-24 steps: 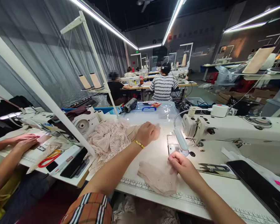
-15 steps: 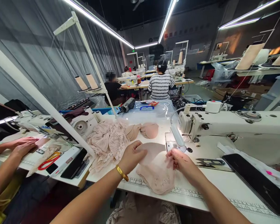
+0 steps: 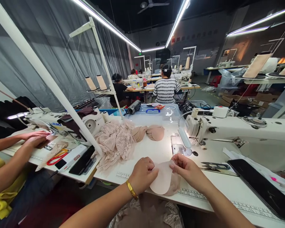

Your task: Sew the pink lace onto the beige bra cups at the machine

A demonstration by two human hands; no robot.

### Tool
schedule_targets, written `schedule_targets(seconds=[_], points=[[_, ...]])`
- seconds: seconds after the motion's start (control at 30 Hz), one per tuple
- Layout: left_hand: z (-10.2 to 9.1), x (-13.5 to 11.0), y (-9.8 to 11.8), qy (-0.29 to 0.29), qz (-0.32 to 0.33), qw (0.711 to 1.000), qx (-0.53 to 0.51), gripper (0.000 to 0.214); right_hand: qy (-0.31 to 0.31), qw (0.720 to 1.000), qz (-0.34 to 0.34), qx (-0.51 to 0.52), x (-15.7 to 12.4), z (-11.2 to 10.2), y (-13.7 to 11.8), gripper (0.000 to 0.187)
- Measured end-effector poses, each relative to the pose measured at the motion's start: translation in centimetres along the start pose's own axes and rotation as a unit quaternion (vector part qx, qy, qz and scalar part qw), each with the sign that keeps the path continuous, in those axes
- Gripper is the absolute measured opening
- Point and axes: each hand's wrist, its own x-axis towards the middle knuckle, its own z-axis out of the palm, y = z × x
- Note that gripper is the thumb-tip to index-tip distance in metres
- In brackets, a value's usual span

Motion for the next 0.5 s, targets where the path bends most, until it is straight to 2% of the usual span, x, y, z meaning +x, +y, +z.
schedule_targets(seconds=[0.07,0.13,0.17,0.2,0.27,0.3,0.33,0.37,0.43,0.5], points=[[-0.7,0.4,0.7,0.018,0.054,0.997,0.048,0.019,-0.006,0.999,-0.008,-0.039,-0.4,0.3,-0.7,0.035],[-1.6,1.3,1.3,0.008,0.115,0.993,0.038,0.055,-0.027,0.995,-0.028,-0.087,-1.0,0.4,-1.7,0.032],[-2.0,1.9,1.5,-0.034,0.135,0.99,0.011,0.071,-0.037,0.993,-0.041,-0.106,-1.3,0.3,-2.3,0.031],[-2.4,2.6,1.5,-0.101,0.14,0.985,-0.021,0.076,-0.037,0.99,-0.056,-0.121,-1.5,0.2,-2.8,0.031],[-2.8,4.0,1.2,-0.248,0.102,0.96,-0.077,0.055,0.007,0.986,-0.087,-0.144,-2.0,-0.1,-3.6,0.029],[-3.0,4.7,1.0,-0.284,0.081,0.952,-0.082,0.039,0.052,0.98,-0.102,-0.161,-2.2,-0.2,-3.8,0.027],[-3.2,5.4,0.8,-0.282,0.068,0.954,-0.073,0.028,0.103,0.971,-0.116,-0.18,-2.3,-0.3,-3.9,0.026],[-3.5,5.9,0.6,-0.249,0.065,0.965,-0.056,0.023,0.15,0.961,-0.127,-0.195,-2.4,-0.2,-3.9,0.023],[-4.2,6.9,0.3,-0.113,0.097,0.989,0.009,0.014,0.209,0.942,-0.157,-0.209,-2.3,0.2,-3.6,0.018],[-5.1,7.7,0.1,0.003,0.14,0.987,0.074,0.004,0.221,0.929,-0.206,-0.212,-1.8,0.7,-2.9,0.013]])
